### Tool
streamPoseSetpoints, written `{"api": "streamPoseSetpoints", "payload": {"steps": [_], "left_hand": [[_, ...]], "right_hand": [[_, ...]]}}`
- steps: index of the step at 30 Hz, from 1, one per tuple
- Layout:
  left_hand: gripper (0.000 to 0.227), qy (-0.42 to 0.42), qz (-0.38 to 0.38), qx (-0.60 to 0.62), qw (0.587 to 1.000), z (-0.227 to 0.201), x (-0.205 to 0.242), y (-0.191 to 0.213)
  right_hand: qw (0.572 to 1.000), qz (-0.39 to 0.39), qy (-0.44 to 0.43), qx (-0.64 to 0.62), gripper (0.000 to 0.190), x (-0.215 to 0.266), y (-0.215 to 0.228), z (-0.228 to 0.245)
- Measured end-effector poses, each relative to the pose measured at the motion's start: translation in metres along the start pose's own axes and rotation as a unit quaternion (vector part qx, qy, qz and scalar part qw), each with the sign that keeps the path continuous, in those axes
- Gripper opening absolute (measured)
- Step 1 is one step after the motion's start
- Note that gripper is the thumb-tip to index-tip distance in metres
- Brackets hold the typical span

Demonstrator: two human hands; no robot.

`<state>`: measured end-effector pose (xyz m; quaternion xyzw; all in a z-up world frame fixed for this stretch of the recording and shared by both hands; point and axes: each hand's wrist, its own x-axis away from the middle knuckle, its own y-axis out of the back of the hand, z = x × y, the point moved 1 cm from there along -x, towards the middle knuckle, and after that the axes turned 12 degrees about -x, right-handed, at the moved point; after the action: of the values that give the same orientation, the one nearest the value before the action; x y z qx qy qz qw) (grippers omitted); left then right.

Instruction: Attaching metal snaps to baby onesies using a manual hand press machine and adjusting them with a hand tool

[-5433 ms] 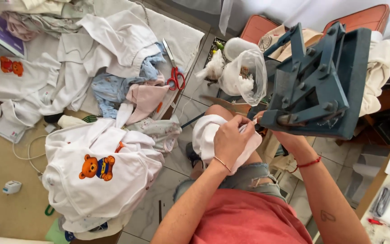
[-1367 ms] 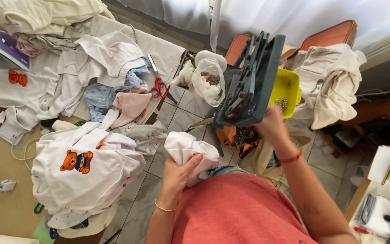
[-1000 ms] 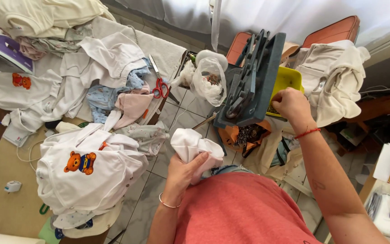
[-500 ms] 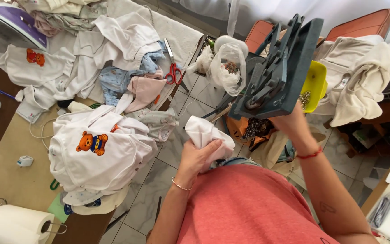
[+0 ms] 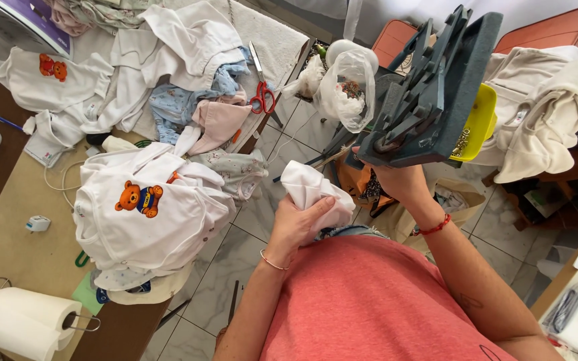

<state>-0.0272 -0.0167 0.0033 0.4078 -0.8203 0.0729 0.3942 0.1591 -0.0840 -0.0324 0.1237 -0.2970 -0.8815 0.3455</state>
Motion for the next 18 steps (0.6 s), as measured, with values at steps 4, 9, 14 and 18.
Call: {"api": "streamPoseSetpoints", "payload": {"steps": [4,9,14,18], "left_hand": [[0.065,0.003,-0.002,0.002,1.0,0.001,-0.002,-0.001],[0.065,0.004,-0.006,0.002,1.0,-0.003,0.002,0.001],[0.062,0.008,-0.006,-0.006,1.0,0.002,-0.007,-0.003],[0.064,0.006,0.002,-0.047,0.999,0.001,-0.009,-0.005]], "right_hand": [[1.0,0.006,0.011,-0.017,0.014,0.003,0.0,-0.006],[0.998,0.017,0.033,-0.048,0.02,0.016,0.002,-0.014],[0.939,0.152,-0.052,-0.304,0.019,0.047,0.015,0.061],[0.94,0.179,-0.005,-0.291,0.012,0.046,0.012,0.064]]}}
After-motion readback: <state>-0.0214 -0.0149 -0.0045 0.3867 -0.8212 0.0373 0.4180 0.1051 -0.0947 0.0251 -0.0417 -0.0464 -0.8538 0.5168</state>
